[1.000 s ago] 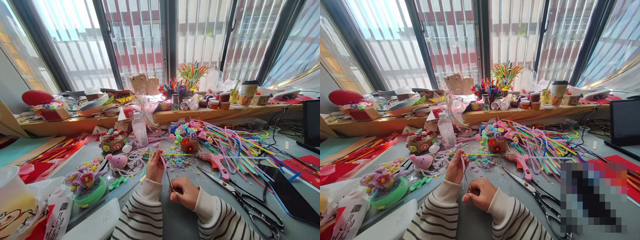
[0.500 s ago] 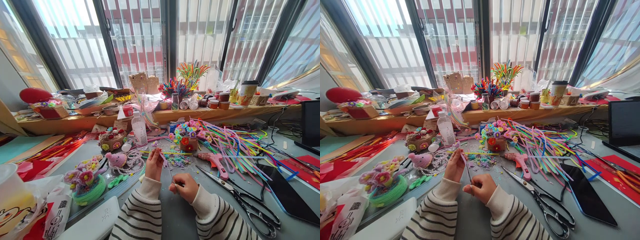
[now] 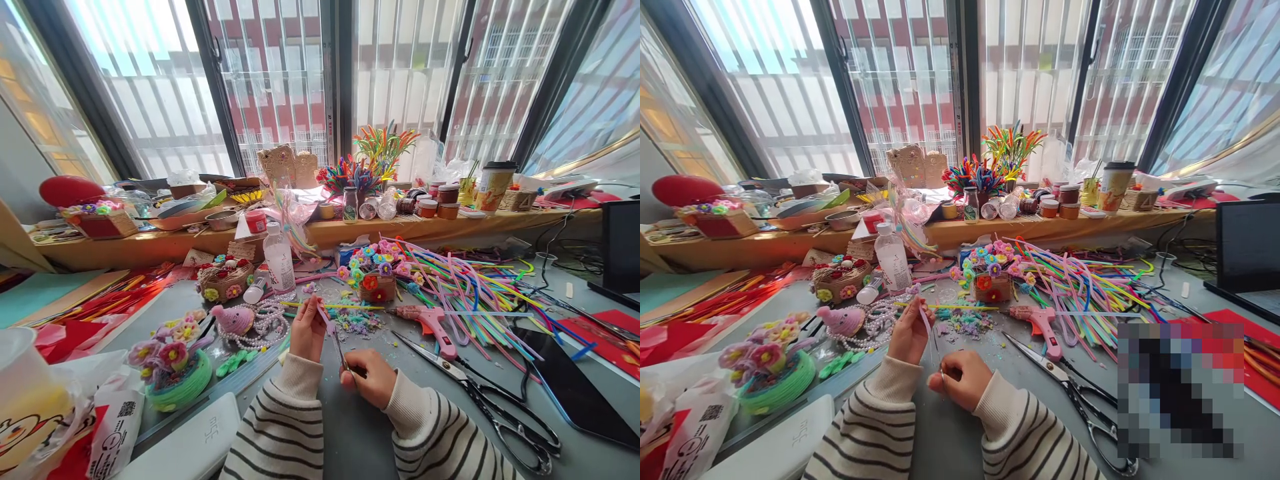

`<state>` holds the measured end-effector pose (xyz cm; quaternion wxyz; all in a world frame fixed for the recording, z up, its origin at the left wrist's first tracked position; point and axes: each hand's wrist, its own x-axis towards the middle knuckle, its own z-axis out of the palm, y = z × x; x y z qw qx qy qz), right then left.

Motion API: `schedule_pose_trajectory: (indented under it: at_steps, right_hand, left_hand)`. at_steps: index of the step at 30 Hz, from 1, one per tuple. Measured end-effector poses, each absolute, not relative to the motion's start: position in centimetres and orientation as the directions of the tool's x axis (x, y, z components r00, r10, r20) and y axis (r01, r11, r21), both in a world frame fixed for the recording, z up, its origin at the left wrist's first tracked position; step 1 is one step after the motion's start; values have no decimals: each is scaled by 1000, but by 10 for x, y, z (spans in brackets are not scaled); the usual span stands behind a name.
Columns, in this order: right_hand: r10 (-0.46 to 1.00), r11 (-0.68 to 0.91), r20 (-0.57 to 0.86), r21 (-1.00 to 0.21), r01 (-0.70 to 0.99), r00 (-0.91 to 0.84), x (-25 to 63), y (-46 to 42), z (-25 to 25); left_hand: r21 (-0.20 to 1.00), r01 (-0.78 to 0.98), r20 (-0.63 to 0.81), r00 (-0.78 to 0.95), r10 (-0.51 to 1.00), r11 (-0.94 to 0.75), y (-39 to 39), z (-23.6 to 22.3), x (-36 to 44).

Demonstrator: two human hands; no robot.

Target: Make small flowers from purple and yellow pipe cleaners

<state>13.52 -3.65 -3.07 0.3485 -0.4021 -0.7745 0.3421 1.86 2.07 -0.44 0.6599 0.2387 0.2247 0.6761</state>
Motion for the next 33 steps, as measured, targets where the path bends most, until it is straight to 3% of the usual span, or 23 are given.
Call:
schedule_pose_trajectory:
  at_steps: [8, 23, 33]
  right_hand:
    - [810, 471, 241, -811, 348, -534, 134, -40, -27]
    - [899, 409, 278, -809, 422, -339, 135, -36, -29]
    - [912, 375, 253, -835, 403, -324, 134, -35, -29]
  left_hand:
    - [717, -693, 58, 165, 985, 74, 17, -5, 24]
    - [703, -711, 46, 67, 997, 16, 16, -2, 23]
    - [673, -739, 56, 81, 995, 23, 19, -4, 21]
